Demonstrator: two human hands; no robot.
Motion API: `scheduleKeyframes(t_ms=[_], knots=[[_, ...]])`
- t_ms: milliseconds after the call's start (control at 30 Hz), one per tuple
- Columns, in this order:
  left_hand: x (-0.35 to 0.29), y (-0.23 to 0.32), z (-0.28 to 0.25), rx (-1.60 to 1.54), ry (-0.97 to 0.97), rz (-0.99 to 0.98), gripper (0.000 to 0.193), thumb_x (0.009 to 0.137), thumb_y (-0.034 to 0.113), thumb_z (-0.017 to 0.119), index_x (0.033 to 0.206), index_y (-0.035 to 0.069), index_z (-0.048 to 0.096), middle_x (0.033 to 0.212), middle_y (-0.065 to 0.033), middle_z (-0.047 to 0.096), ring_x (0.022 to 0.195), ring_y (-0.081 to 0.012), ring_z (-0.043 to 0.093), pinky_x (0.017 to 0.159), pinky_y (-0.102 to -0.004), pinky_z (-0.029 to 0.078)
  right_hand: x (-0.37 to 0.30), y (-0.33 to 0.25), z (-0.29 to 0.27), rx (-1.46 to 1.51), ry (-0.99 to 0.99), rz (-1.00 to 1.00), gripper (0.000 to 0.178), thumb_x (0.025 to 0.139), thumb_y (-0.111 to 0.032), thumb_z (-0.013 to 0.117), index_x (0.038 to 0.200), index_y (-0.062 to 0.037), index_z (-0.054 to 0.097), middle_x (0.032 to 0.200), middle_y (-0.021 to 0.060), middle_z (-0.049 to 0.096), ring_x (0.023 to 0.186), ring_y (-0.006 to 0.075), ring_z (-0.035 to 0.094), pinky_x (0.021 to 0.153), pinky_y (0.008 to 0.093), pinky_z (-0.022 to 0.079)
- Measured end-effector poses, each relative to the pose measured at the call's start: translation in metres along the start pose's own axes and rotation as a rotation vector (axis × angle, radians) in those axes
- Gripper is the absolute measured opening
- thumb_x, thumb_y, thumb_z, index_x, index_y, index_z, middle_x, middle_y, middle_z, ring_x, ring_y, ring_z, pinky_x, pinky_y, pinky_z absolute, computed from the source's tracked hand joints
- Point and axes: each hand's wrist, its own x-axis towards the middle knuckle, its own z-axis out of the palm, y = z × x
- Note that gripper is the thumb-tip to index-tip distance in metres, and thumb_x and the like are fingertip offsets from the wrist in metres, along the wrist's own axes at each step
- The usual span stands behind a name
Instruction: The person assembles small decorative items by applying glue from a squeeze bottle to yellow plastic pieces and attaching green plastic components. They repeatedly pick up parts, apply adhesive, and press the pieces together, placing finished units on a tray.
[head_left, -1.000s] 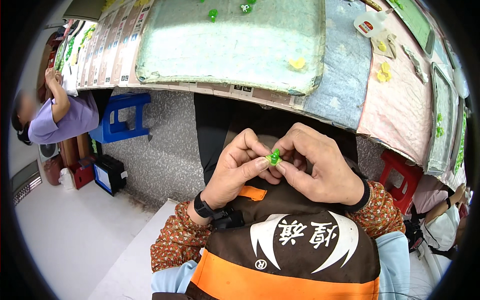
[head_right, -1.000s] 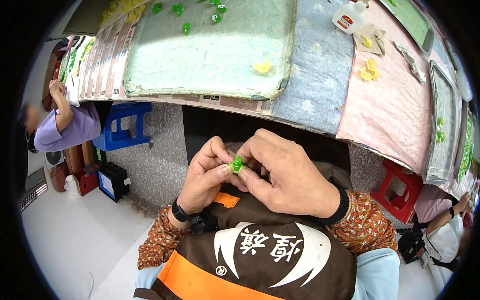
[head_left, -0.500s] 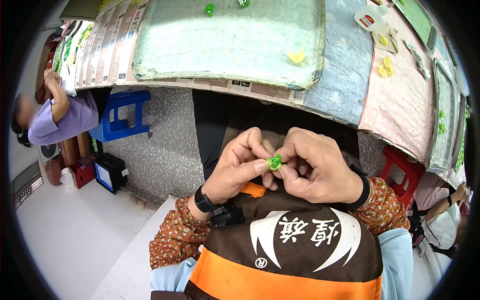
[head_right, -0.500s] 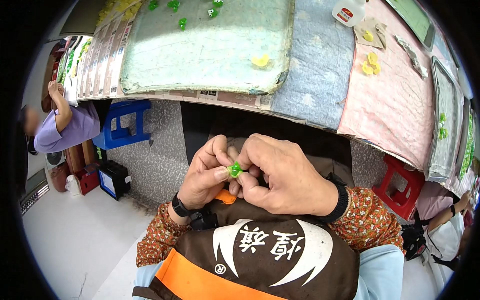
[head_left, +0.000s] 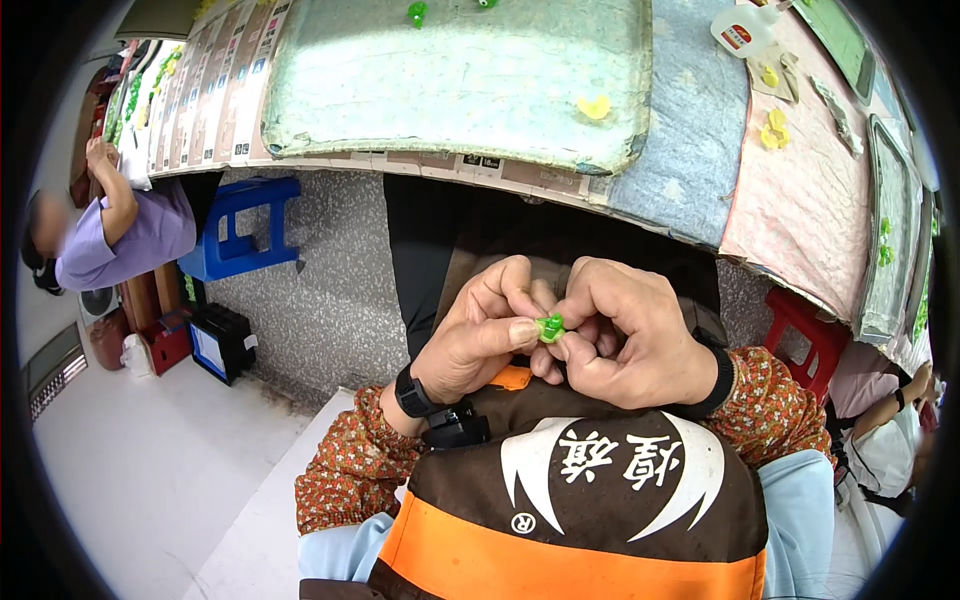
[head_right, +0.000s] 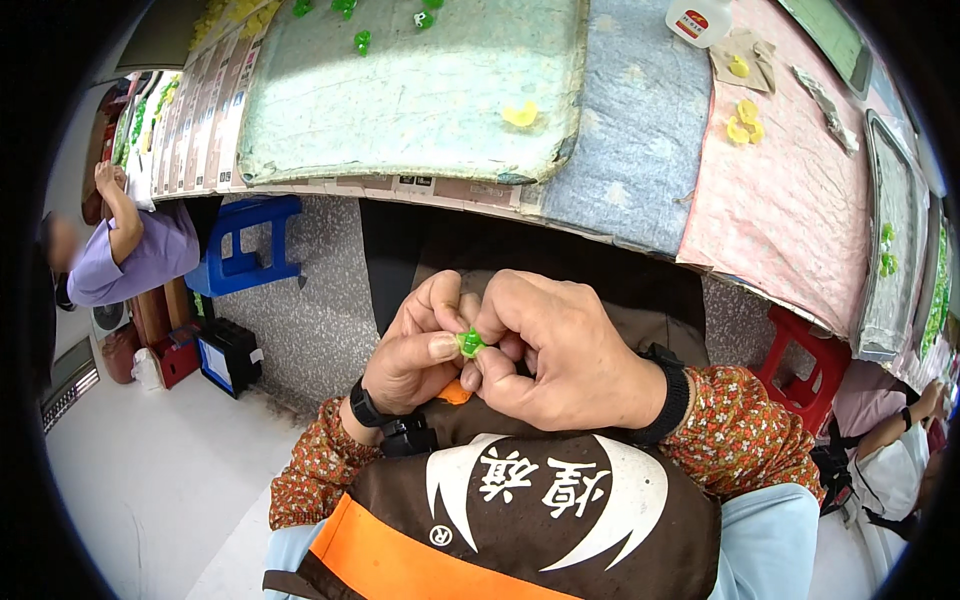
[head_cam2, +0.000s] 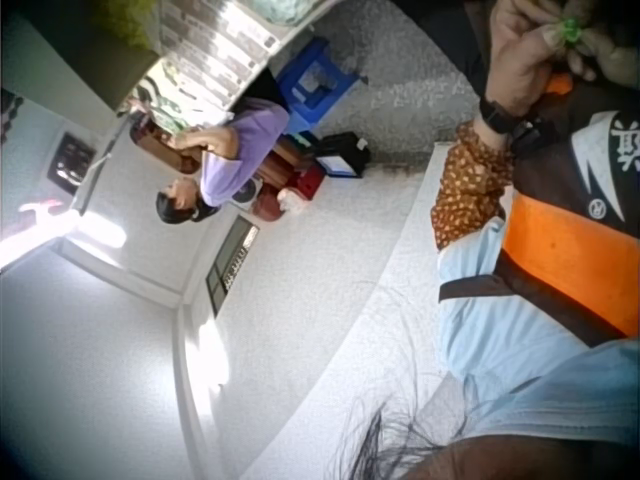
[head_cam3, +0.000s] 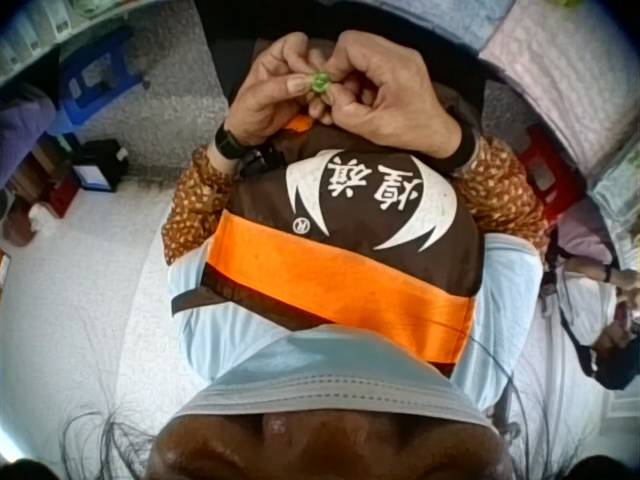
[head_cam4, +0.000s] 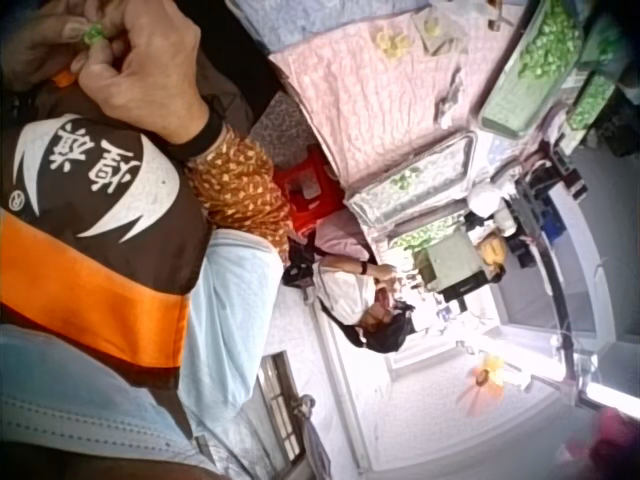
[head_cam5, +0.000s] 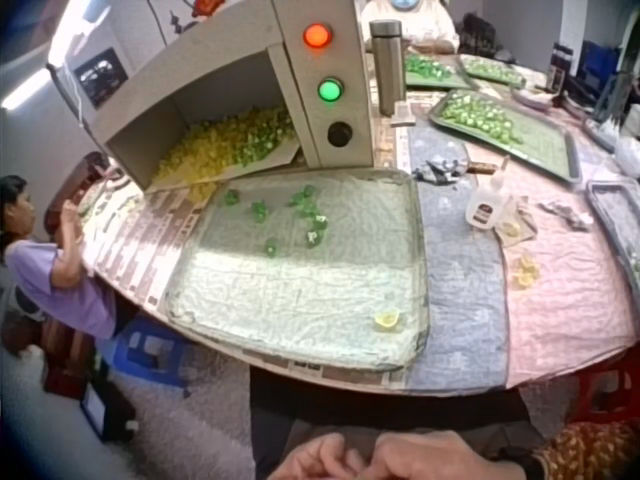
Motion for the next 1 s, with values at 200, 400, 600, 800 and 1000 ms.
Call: scheduleKeyframes(t_ms=[200,400,600,800,1000], knots=[[0.001,0.002,0.004,0.007,0.02,0.089,0.016,0.094,0.009,0.065,0.1,0.008,0.05,0.091,-0.0122,0.062,0.072,-0.0179,0.068,0.066,-0.0287,0.058,0.001,0.002,0.0,0.156,0.001,0.12,0.013,0.084,0.005,0.065,0.085,-0.0037,0.055,0.078,0.0024,0.064,0.066,0.0045,0.066,0.048,0.0204,0.041],[0.001,0.0,0.005,0.03,0.018,0.121,0.016,0.094,0.009,0.064,0.1,0.009,0.049,0.091,-0.0115,0.062,0.07,-0.0171,0.066,0.064,-0.0294,0.056,0.001,0.006,0.002,0.177,0.004,0.103,0.012,0.084,0.005,0.065,0.086,-0.0034,0.056,0.078,0.0019,0.065,0.063,0.0036,0.063,0.048,0.0198,0.039],[0.002,-0.001,0.003,0.017,0.011,0.082,0.019,0.093,0.011,0.066,0.094,0.01,0.047,0.088,-0.0105,0.062,0.065,-0.0156,0.063,0.06,-0.0271,0.053,0.0,0.004,0.004,0.286,0.002,0.156,0.015,0.085,0.007,0.063,0.084,-0.0022,0.052,0.079,0.0042,0.064,0.072,0.0081,0.071,0.052,0.019,0.047],[0.004,-0.002,0.007,-0.014,0.03,0.047,0.022,0.091,0.012,0.068,0.092,0.011,0.046,0.085,-0.01,0.062,0.064,-0.016,0.063,0.06,-0.0263,0.053,-0.004,0.01,0.011,0.455,0.045,0.184,0.018,0.082,0.008,0.066,0.083,-0.0018,0.051,0.08,0.0031,0.059,0.075,0.0086,0.071,0.053,0.0186,0.047],[0.004,-0.004,0.006,-0.037,0.014,0.049,0.021,0.091,0.012,0.068,0.092,0.011,0.047,0.086,-0.0101,0.061,0.064,-0.0174,0.063,0.06,-0.0274,0.054,-0.006,0.013,0.009,0.382,0.026,0.157,0.018,0.08,0.009,0.066,0.082,-0.0016,0.051,0.081,0.0025,0.056,0.07,0.0063,0.067,0.051,0.0188,0.043]])
